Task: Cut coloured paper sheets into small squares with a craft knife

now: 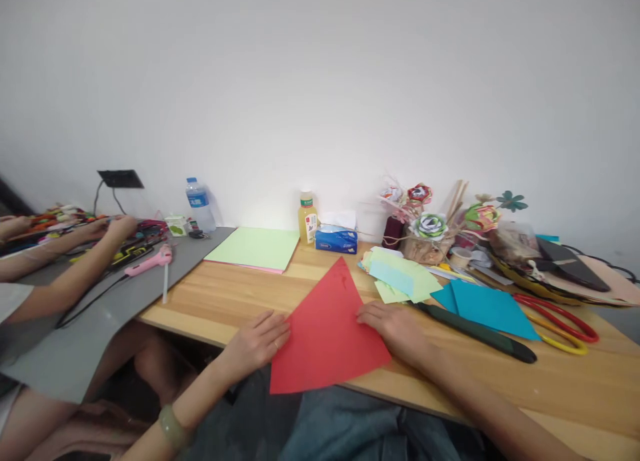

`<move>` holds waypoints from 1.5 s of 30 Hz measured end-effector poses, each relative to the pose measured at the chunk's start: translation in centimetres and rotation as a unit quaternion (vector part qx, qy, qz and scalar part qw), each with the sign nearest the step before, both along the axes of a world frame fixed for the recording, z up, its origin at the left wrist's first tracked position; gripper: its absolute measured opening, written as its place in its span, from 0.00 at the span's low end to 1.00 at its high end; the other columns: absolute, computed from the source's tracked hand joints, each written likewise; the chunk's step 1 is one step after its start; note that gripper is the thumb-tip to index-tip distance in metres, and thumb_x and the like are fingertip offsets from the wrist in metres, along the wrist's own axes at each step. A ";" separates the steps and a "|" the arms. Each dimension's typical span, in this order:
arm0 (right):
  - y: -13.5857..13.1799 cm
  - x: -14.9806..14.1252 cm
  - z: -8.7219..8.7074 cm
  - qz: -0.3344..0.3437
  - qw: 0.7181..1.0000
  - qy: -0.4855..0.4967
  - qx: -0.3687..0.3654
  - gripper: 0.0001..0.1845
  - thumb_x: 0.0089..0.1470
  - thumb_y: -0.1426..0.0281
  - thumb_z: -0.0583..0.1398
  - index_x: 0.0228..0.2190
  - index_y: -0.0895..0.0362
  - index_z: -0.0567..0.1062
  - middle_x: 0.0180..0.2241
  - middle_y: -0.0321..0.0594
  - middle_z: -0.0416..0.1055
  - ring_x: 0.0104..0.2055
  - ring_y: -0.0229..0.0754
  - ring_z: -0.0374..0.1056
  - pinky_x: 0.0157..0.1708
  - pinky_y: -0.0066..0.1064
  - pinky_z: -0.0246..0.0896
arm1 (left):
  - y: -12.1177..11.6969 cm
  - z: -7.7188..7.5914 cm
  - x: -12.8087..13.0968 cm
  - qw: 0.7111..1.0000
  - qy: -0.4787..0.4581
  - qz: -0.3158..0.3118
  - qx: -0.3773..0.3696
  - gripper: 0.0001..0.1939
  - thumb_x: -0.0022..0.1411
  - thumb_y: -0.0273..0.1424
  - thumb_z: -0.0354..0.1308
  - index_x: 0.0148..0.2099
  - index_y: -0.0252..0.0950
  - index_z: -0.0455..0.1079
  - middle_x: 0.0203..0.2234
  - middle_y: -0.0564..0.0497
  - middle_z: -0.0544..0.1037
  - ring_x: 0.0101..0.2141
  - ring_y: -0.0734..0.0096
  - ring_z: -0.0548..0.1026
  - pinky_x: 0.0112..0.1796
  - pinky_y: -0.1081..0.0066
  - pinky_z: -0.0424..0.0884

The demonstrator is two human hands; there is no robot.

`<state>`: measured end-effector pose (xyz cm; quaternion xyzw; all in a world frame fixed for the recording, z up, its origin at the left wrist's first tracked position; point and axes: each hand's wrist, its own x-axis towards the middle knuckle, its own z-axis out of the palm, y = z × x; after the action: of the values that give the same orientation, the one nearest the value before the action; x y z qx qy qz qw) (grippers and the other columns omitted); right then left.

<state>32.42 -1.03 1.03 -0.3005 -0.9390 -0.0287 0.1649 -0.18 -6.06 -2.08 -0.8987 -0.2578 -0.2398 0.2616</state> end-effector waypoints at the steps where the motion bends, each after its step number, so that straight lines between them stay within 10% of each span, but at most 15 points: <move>1: 0.1 -0.2 -0.1 -0.007 1.000 0.000 -0.016 0.15 0.54 0.79 0.51 0.38 0.57 0.75 0.41 0.44 0.74 0.46 0.43 0.68 0.44 0.35 0.64 | -0.1 -0.3 -0.3 1.000 -0.004 0.011 -0.026 0.14 0.64 0.21 0.47 0.47 0.34 0.70 0.41 0.47 0.78 0.48 0.65 0.72 0.50 0.62 0.66; 10: 0.1 0.6 -0.7 -0.005 0.993 0.054 -0.108 0.23 0.51 0.79 0.49 0.45 0.55 0.74 0.48 0.43 0.71 0.52 0.43 0.64 0.52 0.40 0.58 | -1.7 -1.3 -1.0 0.910 -0.160 0.186 -0.335 0.18 0.61 0.28 0.51 0.52 0.50 0.68 0.48 0.53 0.74 0.57 0.61 0.62 0.56 0.49 0.52; 18: 1.2 -0.5 -0.3 -0.050 0.969 0.135 -0.201 0.14 0.56 0.64 0.52 0.35 0.53 0.77 0.41 0.42 0.74 0.45 0.44 0.67 0.46 0.37 0.60 | -1.8 -1.6 0.1 0.852 -0.311 0.242 -0.344 0.08 0.59 0.34 0.56 0.36 0.47 0.76 0.43 0.53 0.77 0.54 0.57 0.64 0.55 0.48 0.48; 26: 1.8 -1.6 -0.4 -0.181 0.938 0.147 -0.257 0.24 0.57 0.53 0.48 0.29 0.55 0.76 0.30 0.37 0.75 0.32 0.44 0.69 0.31 0.30 0.59 | -0.2 -0.7 1.3 0.808 -0.387 0.284 -0.340 0.19 0.60 0.43 0.53 0.22 0.39 0.72 0.30 0.49 0.76 0.40 0.60 0.67 0.43 0.62 0.63; 45: 2.8 -2.8 -0.8 -0.315 0.936 0.011 -0.159 0.18 0.56 0.55 0.51 0.24 0.53 0.68 0.27 0.40 0.73 0.32 0.46 0.69 0.25 0.30 0.46 | 1.8 0.0 0.0 0.778 -0.380 0.275 -0.418 0.13 0.50 0.39 0.60 0.19 0.38 0.70 0.25 0.51 0.75 0.38 0.60 0.69 0.40 0.66 0.62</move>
<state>29.63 1.82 0.25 -0.6035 -0.7865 0.0744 0.1080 -0.21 -4.25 -2.08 -0.6465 -0.6474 -0.3484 -0.2039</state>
